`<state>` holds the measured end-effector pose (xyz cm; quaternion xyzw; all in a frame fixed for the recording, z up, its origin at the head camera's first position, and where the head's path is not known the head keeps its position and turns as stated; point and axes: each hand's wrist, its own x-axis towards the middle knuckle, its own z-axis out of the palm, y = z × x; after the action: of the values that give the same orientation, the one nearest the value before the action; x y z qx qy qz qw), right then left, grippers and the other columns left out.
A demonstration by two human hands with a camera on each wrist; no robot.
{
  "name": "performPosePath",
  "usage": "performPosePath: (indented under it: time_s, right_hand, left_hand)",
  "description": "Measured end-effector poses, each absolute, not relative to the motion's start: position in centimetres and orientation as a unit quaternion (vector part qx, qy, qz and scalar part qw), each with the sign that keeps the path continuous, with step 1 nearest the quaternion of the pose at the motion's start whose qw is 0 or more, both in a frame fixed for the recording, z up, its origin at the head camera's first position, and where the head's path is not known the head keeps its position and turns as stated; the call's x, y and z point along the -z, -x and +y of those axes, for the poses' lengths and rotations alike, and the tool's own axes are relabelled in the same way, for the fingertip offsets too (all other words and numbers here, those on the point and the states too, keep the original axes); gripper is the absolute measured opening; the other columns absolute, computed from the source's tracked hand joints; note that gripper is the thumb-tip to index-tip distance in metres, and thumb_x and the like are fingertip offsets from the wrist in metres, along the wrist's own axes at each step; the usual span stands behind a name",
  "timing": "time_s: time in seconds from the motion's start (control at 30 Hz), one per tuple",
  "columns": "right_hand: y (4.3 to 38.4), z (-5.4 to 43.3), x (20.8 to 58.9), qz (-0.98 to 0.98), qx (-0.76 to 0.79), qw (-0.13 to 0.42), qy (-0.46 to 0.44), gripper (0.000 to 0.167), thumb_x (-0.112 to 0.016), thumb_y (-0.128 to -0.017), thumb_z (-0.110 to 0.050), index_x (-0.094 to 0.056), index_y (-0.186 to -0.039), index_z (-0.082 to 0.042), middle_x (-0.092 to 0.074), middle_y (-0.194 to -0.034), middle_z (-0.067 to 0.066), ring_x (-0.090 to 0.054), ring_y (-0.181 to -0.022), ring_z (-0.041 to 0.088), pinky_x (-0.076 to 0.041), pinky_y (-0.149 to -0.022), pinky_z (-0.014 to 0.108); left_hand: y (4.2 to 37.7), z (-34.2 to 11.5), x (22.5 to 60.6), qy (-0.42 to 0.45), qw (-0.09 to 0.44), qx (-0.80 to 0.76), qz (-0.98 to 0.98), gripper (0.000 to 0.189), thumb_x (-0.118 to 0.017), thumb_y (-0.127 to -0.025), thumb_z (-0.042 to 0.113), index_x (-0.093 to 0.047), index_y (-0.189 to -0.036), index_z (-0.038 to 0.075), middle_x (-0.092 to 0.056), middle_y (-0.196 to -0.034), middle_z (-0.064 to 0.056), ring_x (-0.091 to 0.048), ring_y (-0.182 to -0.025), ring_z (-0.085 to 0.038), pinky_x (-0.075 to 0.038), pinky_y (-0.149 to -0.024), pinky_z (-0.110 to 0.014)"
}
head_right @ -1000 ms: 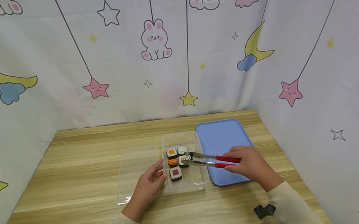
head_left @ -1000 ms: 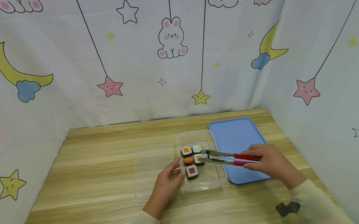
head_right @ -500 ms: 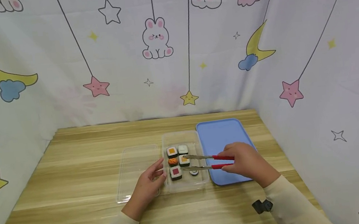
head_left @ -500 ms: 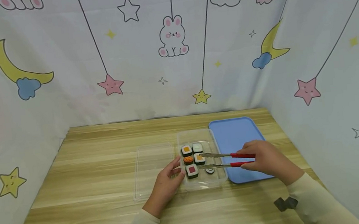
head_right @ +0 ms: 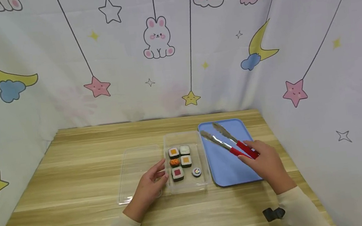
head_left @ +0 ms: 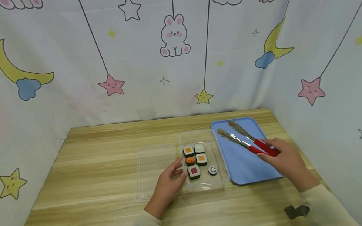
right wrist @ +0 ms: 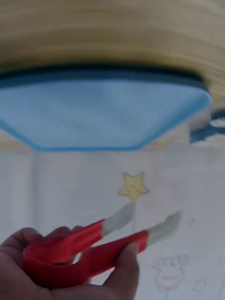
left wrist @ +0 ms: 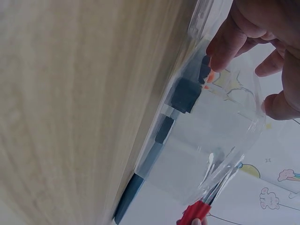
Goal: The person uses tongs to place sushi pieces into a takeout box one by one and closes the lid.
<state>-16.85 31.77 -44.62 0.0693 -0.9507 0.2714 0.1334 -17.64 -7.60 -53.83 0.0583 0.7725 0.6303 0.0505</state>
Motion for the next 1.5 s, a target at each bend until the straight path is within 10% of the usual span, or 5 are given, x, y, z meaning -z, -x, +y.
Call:
performPosePath:
  time_s: [0.47,1.07,1.3,1.5]
  right_hand:
    - [16.8,39.6,49.2,-0.950,-0.250,0.117,0.149,0.064,-0.071,-0.098,-0.039,-0.059,-0.140,0.008,-0.066,-0.121,0.031,-0.064,-0.099,0.044,-0.052,-0.072,0.046]
    - [18.2,41.6,51.8,-0.966,-0.195,0.046,0.162,0.068,-0.075,-0.092,-0.031,-0.054,-0.131,0.020,-0.058,-0.122,0.043,-0.058,-0.104,0.055,-0.047,-0.090,0.065]
    - [17.8,37.2,48.7,-0.951,-0.238,0.151,0.128,0.062,-0.065,-0.100,-0.031,-0.052,-0.139,0.016,-0.051,-0.131,0.041,-0.048,-0.118,0.058,-0.040,-0.098,0.067]
    - [17.2,27.2,44.6,-0.907,-0.377,0.185,0.007,0.051,-0.071,-0.100,-0.024,-0.059,-0.144,0.000,-0.061,-0.134,0.020,-0.061,-0.118,0.035,-0.051,-0.093,0.042]
  left_hand:
    - [17.5,-7.6,53.6,-0.070,0.051,-0.636,0.767,0.058,-0.071,-0.100,0.018,-0.052,-0.154,0.014,-0.059,-0.145,-0.015,-0.064,-0.126,-0.032,-0.048,-0.104,-0.055]
    - [17.4,-7.3,53.8,-0.073,0.050,-0.637,0.766,0.058,-0.072,-0.099,0.018,-0.053,-0.153,0.014,-0.060,-0.143,-0.017,-0.064,-0.125,-0.033,-0.048,-0.104,-0.057]
    - [17.4,-7.5,53.9,-0.072,0.046,-0.635,0.768,0.056,-0.072,-0.100,0.017,-0.054,-0.153,0.015,-0.060,-0.144,-0.017,-0.064,-0.125,-0.032,-0.049,-0.104,-0.055]
    - [17.6,-8.8,53.4,-0.053,-0.002,-0.623,0.781,0.055,-0.072,-0.099,0.017,-0.055,-0.152,0.016,-0.059,-0.146,-0.011,-0.060,-0.131,-0.031,-0.049,-0.104,-0.055]
